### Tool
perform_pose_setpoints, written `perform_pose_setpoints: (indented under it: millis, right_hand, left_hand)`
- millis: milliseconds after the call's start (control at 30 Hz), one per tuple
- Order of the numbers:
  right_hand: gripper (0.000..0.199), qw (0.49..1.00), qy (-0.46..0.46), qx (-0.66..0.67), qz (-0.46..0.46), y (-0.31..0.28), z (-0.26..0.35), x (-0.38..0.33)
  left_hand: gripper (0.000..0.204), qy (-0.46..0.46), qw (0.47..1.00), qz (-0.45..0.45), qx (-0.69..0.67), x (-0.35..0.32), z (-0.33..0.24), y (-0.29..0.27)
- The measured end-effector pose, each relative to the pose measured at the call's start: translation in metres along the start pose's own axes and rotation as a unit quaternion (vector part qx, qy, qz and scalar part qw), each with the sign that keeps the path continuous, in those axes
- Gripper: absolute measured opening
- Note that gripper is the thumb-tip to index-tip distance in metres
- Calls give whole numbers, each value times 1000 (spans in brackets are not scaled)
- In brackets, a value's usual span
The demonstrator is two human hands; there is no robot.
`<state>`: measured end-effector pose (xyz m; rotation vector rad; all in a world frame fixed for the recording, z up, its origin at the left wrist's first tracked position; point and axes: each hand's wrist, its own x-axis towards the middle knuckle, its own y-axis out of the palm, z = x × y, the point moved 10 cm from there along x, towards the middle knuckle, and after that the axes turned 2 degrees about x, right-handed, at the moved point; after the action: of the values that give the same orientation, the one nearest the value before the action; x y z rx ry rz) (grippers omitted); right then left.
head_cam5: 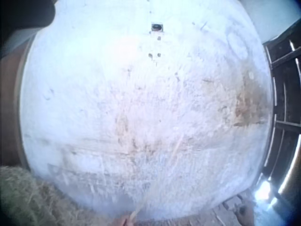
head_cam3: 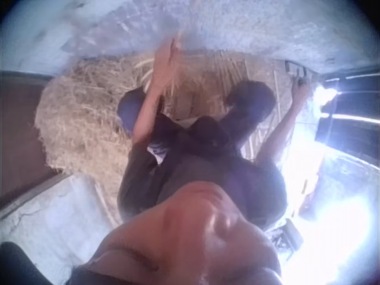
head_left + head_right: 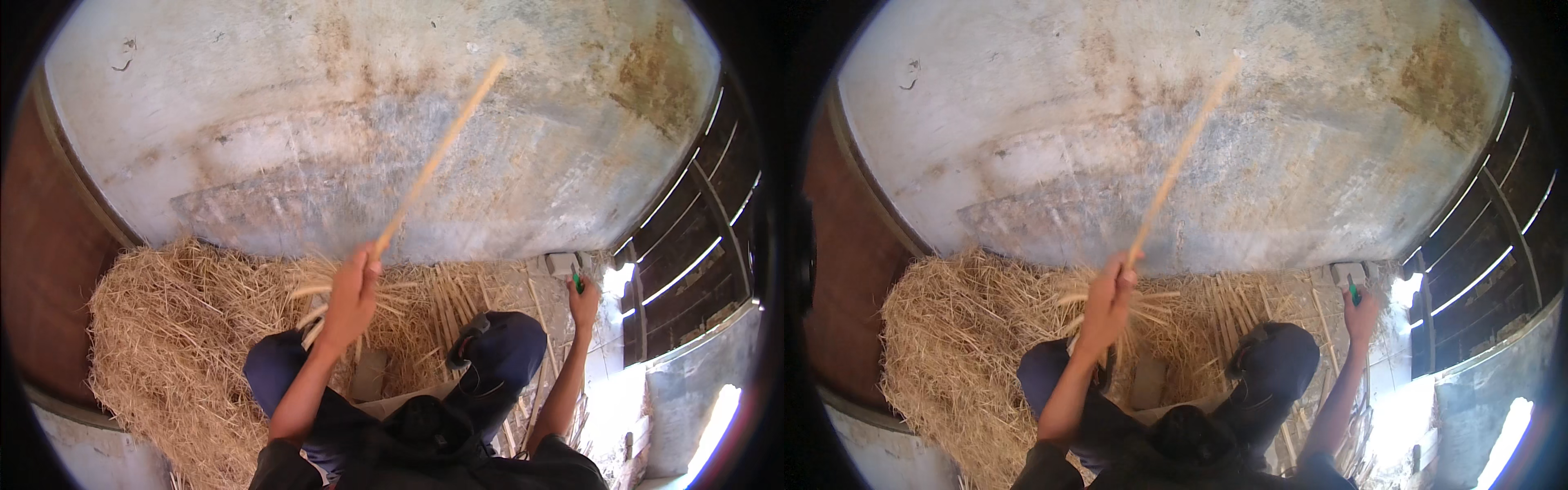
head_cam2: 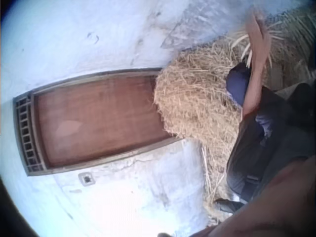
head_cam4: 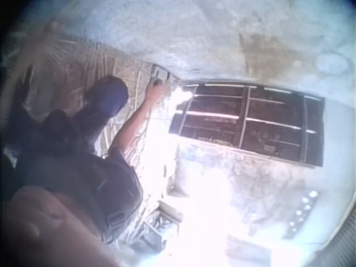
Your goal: The person uses a small hand tool to shave and refine the surface of a bamboo stick while holding it over a pile of straw.
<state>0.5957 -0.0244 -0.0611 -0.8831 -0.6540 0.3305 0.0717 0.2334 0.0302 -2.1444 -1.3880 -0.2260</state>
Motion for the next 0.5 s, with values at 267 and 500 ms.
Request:
perform_pose_setpoints:
  millis: [267,500]
  right_hand:
    - [48,990,69,118,-14,-19,-62,-88]
    - [38,974,-2,209,-83,-64,-1,-97]
  left_hand:
    - [37,5,989,-61,-137,-34,-62,-70]
    - [41,-81,942,7,-327,-67,-81,-60]
